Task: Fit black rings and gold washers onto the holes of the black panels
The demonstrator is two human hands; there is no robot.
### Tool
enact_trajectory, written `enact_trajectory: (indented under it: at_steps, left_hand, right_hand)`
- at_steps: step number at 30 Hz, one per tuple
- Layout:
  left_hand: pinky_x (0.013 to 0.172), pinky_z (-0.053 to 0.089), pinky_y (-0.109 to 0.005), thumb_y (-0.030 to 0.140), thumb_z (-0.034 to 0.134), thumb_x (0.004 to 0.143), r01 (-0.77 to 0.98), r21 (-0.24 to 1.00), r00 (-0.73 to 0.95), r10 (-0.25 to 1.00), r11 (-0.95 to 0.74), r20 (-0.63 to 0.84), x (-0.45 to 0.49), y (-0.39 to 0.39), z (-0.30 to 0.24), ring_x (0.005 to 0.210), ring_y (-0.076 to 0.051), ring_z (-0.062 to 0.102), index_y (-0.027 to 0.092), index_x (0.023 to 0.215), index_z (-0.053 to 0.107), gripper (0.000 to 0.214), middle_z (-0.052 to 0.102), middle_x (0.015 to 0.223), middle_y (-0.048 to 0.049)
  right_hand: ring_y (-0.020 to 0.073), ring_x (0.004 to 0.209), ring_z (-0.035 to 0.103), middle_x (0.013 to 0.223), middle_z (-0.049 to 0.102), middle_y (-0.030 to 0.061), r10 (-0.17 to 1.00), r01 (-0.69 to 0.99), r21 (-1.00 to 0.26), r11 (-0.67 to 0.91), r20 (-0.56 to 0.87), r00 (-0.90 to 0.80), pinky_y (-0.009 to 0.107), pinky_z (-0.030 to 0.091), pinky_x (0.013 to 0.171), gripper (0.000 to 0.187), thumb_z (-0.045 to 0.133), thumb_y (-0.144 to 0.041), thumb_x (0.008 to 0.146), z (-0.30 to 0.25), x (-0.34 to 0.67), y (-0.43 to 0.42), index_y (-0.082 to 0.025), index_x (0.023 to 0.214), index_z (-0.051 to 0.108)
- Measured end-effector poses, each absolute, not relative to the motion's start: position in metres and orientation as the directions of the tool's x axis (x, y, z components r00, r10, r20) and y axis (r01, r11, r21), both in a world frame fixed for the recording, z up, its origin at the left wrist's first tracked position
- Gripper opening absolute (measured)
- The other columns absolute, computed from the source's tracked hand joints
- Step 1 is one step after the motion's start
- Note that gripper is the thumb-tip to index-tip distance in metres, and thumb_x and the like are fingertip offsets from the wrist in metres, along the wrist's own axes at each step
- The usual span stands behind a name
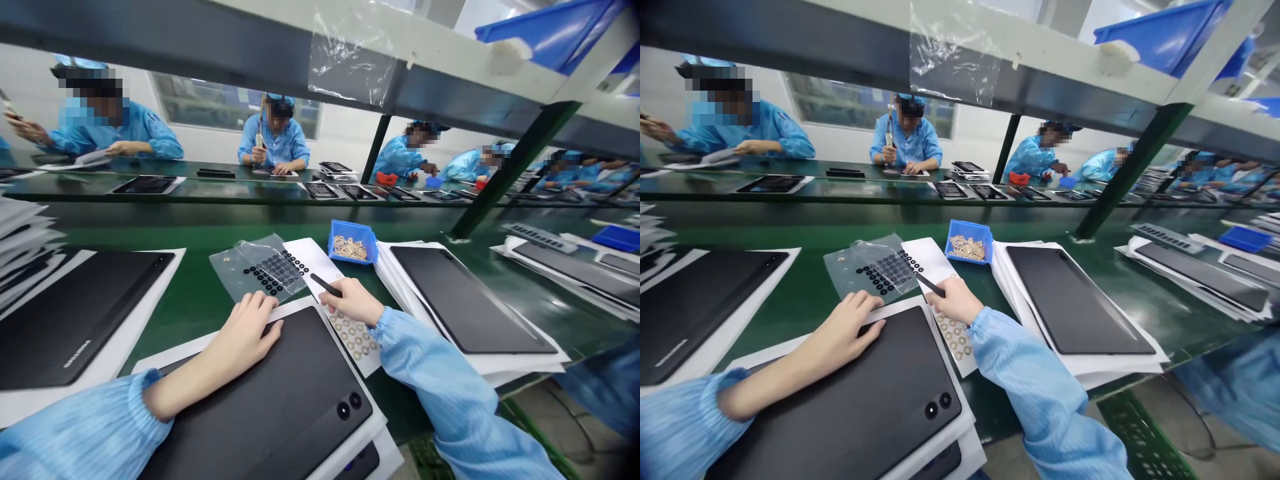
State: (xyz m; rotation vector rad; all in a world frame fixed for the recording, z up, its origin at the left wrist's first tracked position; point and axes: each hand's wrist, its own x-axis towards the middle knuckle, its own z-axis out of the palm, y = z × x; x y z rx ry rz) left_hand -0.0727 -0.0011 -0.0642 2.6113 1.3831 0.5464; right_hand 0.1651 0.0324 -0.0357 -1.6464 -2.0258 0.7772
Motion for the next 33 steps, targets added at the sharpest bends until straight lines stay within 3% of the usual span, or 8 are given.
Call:
enact_trajectory:
  at_steps: [8, 12, 19, 27, 30, 32, 33]
  left_hand:
    - [0.082, 0.045, -0.047, 0.038, 0.038, 0.094, 0.814, 0.294, 0.450, 0.864, -0.500, 0.224, -0.071, -0.003, -0.065, 0.094, -0.030, 0.053, 0.013, 0.105, 0.055, 0.033, 0.056, 0.099, -0.0114]
    - [0.080, 0.045, -0.046, 0.040, 0.038, 0.093, 0.812, 0.324, 0.436, 0.873, -0.486, 0.219, -0.071, 0.001, -0.069, 0.091, -0.029, 0.055, 0.014, 0.103, 0.056, 0.033, 0.055, 0.096, -0.0105]
    - [0.081, 0.044, -0.042, 0.043, 0.035, 0.095, 0.761, 0.385, 0.458, 0.853, -0.521, 0.250, -0.071, 0.002, -0.052, 0.087, -0.026, 0.054, 0.018, 0.082, 0.053, 0.033, 0.053, 0.089, -0.0078]
    - [0.055, 0.041, -0.026, 0.041, 0.037, 0.097, 0.784, 0.419, 0.414, 0.889, -0.457, 0.194, -0.066, -0.006, -0.028, 0.057, -0.019, 0.061, 0.022, 0.087, 0.041, 0.022, 0.059, 0.064, 0.0019]
    - [0.055, 0.041, -0.024, 0.042, 0.036, 0.098, 0.850, 0.360, 0.323, 0.921, -0.384, 0.220, -0.088, 0.002, 0.003, 0.059, -0.019, 0.064, 0.021, 0.091, 0.043, 0.024, 0.059, 0.063, 0.0022]
    - [0.062, 0.043, -0.025, 0.044, 0.027, 0.100, 0.908, 0.302, 0.203, 0.936, -0.289, 0.287, -0.121, 0.011, 0.030, 0.070, -0.021, 0.066, 0.016, 0.100, 0.044, 0.033, 0.059, 0.069, 0.0001]
    - [0.071, 0.044, -0.026, 0.047, 0.023, 0.100, 0.929, 0.272, 0.155, 0.931, -0.252, 0.332, -0.143, 0.016, 0.042, 0.085, -0.024, 0.066, 0.013, 0.107, 0.043, 0.040, 0.059, 0.079, -0.0013]
  right_hand:
    - [0.0145, 0.052, 0.057, 0.049, 0.060, 0.0000, 0.970, 0.716, -0.688, 0.116, -0.075, -0.230, 0.024, 0.042, 0.056, 0.026, 0.062, -0.020, 0.076, -0.048, 0.162, 0.036, -0.018, 0.050, 0.057]
    - [0.0124, 0.047, 0.050, 0.045, 0.052, -0.0027, 0.961, 0.673, -0.730, 0.119, -0.084, -0.262, 0.024, 0.038, 0.052, 0.026, 0.063, -0.024, 0.073, -0.054, 0.164, 0.040, -0.017, 0.050, 0.055]
    - [0.0108, 0.055, 0.040, 0.056, 0.043, -0.0049, 0.972, 0.508, -0.835, 0.212, 0.128, -0.195, 0.023, 0.031, 0.052, 0.017, 0.058, -0.030, 0.072, -0.048, 0.158, 0.035, -0.019, 0.062, 0.052]
    - [0.0057, 0.036, 0.023, 0.049, 0.029, -0.0102, 0.982, 0.214, -0.971, 0.104, 0.066, -0.177, 0.020, 0.018, 0.035, 0.031, 0.057, -0.049, 0.074, -0.040, 0.150, 0.024, -0.022, 0.071, 0.041]
    - [0.0031, 0.031, 0.016, 0.046, 0.031, -0.0122, 0.984, 0.108, -0.993, 0.047, 0.027, -0.176, 0.019, 0.009, 0.032, 0.037, 0.058, -0.054, 0.074, -0.040, 0.149, 0.025, -0.023, 0.072, 0.040]
    - [0.0018, 0.030, 0.016, 0.044, 0.040, -0.0108, 0.986, 0.051, -0.998, 0.035, 0.026, -0.164, 0.019, 0.008, 0.032, 0.039, 0.060, -0.056, 0.072, -0.040, 0.150, 0.028, -0.022, 0.073, 0.041]
    - [0.0013, 0.030, 0.016, 0.045, 0.044, -0.0094, 0.987, 0.033, -0.999, 0.034, 0.028, -0.156, 0.019, 0.008, 0.032, 0.040, 0.061, -0.056, 0.071, -0.039, 0.151, 0.029, -0.021, 0.073, 0.042]
